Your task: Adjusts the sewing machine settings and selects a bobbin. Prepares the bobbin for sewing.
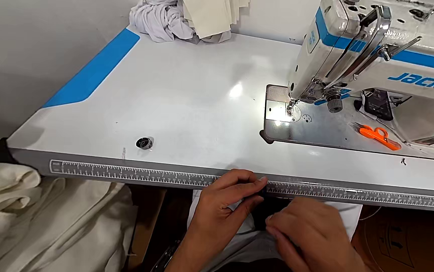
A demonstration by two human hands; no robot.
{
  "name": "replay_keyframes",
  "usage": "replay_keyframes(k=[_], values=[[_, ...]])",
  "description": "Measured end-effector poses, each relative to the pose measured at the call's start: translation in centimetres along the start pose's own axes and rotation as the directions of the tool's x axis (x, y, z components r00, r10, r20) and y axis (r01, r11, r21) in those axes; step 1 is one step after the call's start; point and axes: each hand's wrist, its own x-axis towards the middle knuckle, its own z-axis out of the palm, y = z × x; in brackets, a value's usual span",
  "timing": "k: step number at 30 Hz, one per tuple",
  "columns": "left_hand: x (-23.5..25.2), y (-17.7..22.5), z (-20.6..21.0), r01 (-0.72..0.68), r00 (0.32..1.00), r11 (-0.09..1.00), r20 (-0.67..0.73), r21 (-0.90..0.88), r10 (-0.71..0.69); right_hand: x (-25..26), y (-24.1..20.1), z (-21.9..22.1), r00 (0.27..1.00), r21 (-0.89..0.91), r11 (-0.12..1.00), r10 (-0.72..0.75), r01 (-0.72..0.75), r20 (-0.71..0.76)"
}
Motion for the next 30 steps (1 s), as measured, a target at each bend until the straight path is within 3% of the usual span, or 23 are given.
replay_keyframes(k=[4, 7, 10, 13, 17, 19, 22, 24, 26, 28, 30], values=[[-0.1, 0.5, 0.0, 0.04, 0.998, 0.983, 0.052, -0.176, -0.031, 3.3, 2.7, -0.9, 0.991, -0.015, 0.998, 0.064, -0.066, -0.116], [-0.2, 0.9, -0.1, 0.053, 0.999, 0.974, 0.016, -0.219, -0.05, 2.6, 4.8, 1.4, 0.987, 0.066, 0.985, 0.159, -0.157, -0.02], [-0.2, 0.6, -0.6, 0.044, 0.998, 0.986, -0.032, -0.161, -0.05, 0.0, 2.6, 2.4, 0.984, -0.003, 0.994, 0.105, -0.106, 0.146], [-0.4, 0.3, -1.0, 0.066, 0.998, 0.985, 0.01, -0.156, -0.065, 0.9, -0.8, -0.5, 0.989, -0.069, 0.997, -0.008, 0.018, 0.145], [-0.3, 0.7, -0.8, 0.052, 0.997, 0.973, 0.061, -0.226, -0.039, 3.3, 1.9, -0.4, 0.995, -0.047, 0.994, 0.098, -0.097, 0.019], [-0.4, 0.7, -0.9, 0.028, 0.999, 0.978, 0.031, -0.206, -0.022, 1.8, 2.8, 1.6, 0.984, -0.025, 0.989, 0.147, -0.145, 0.102], [-0.3, 0.0, -1.4, 0.015, 1.0, 0.988, 0.014, -0.157, -0.012, 0.4, 0.0, 0.9, 0.986, -0.033, 0.999, 0.036, -0.031, 0.163], [-0.5, 0.0, -1.5, 0.038, 0.999, 0.989, 0.043, -0.141, -0.032, 1.6, -0.9, -0.9, 0.996, -0.044, 0.998, 0.05, -0.047, 0.078], [-0.5, 0.2, -1.4, 0.04, 0.997, 0.987, 0.064, -0.154, -0.031, 2.8, 1.1, -0.3, 0.992, -0.058, 0.991, 0.123, -0.123, 0.004], [-0.4, 0.3, -1.2, 0.029, 0.998, 0.984, 0.063, -0.175, -0.019, 2.0, 2.6, 1.6, 0.981, -0.006, 0.984, 0.179, -0.179, 0.071], [-0.1, 0.1, -1.4, 0.015, 0.999, 0.984, 0.046, -0.177, -0.007, 0.6, 1.1, 2.2, 0.983, 0.024, 0.994, 0.104, -0.109, 0.153]])
